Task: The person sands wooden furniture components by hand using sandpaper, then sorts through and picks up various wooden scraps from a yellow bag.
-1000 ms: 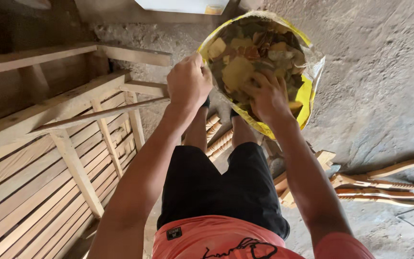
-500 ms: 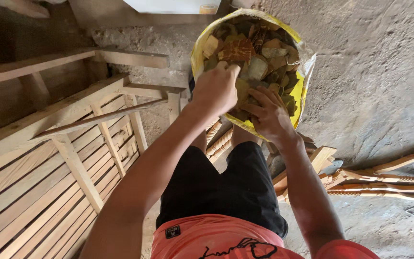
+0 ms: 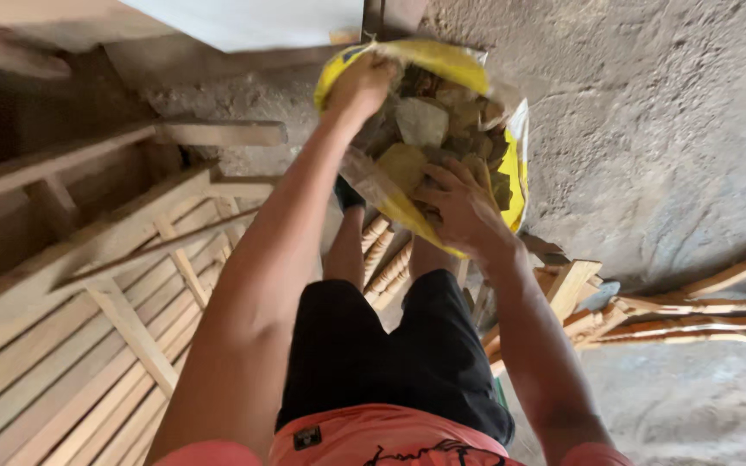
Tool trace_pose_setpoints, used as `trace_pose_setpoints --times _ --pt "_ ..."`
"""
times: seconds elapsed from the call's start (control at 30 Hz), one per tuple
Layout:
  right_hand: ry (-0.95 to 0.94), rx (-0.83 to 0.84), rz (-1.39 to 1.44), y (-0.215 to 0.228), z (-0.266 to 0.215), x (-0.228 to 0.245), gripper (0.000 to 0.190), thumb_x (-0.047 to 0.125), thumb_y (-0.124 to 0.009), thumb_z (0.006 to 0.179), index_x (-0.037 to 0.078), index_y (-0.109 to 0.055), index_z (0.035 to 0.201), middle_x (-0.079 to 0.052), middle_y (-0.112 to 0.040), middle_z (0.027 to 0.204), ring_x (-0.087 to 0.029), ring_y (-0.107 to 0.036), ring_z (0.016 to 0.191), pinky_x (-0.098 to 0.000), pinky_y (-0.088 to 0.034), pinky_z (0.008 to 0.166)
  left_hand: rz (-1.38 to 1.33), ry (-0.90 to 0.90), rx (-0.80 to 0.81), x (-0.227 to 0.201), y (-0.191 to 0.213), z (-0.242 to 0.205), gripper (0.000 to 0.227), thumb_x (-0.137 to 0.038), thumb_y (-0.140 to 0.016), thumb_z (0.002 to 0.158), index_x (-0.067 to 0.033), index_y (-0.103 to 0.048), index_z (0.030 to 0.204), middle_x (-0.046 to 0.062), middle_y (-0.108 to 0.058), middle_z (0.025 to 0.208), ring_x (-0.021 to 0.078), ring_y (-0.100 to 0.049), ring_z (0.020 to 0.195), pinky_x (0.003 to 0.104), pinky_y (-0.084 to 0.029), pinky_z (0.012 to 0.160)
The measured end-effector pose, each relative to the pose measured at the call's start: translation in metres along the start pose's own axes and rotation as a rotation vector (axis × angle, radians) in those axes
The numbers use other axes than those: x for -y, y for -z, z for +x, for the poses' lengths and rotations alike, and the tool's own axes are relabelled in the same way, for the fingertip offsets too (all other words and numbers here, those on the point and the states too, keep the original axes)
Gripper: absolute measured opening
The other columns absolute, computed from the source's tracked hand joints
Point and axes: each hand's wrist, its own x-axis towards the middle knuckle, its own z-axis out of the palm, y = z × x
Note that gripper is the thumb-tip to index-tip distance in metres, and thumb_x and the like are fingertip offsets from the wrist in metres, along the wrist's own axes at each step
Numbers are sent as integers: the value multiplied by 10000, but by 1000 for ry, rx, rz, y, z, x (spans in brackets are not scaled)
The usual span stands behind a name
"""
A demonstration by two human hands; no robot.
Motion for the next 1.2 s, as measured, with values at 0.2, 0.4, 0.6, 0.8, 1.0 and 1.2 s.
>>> trace_pose_setpoints --times 0.2,0.4,0.6,0.8,1.0,1.2 --pt "-47 -138 152 32 18 -10 361 414 -892 801 133 -800 1008 -207 -606 1414 -419 -443 1354 -640 -272 1080 -543 -64 185 -11 60 -75 375 -315 -622 972 -182 -723 1308 69 -771 1083 216 -699 998 363 -563 892" --pt "-238 -460 419 22 53 -4 651 255 -946 739 -7 -600 1223 -217 -699 1109 -375 -691 993 -439 -548 805 -858 -119 350 -1 46 -88 357 -240 -695 978 -117 -732 1311 64 -800 1136 178 -746 1005 325 -592 883" --pt "-418 -459 550 0 56 -19 308 173 -865 915 48 -646 1092 -93 -726 879 -180 -664 725 -342 -559 661 -1331 -66 279 16 37 -88 324 -236 -678 959 -99 -700 1252 73 -795 1090 193 -769 931 353 -647 812" --pt "-266 -596 657 -4 23 -35 300 58 -801 893 13 -577 1088 -38 -587 872 -123 -544 699 -303 -468 575 -1297 -302 14 38 44 -77 308 -222 -738 1029 -14 -695 1251 99 -740 1119 206 -719 959 387 -600 839" --pt "-456 -808 446 -5 17 -27 415 98 -865 1001 41 -478 864 -63 -506 855 -206 -464 742 -365 -458 671 -802 -496 -291 33 45 -80 484 -275 -766 1004 -47 -616 1404 102 -696 1328 227 -673 1251 412 -563 1090" --pt "-295 -781 227 6 25 -13 437 93 -871 825 20 -550 1113 -139 -524 1053 -305 -524 956 -453 -471 862 55 -569 -783 15 36 -112 482 -312 -820 876 -28 -623 1213 147 -724 1104 274 -710 1034 423 -618 924"
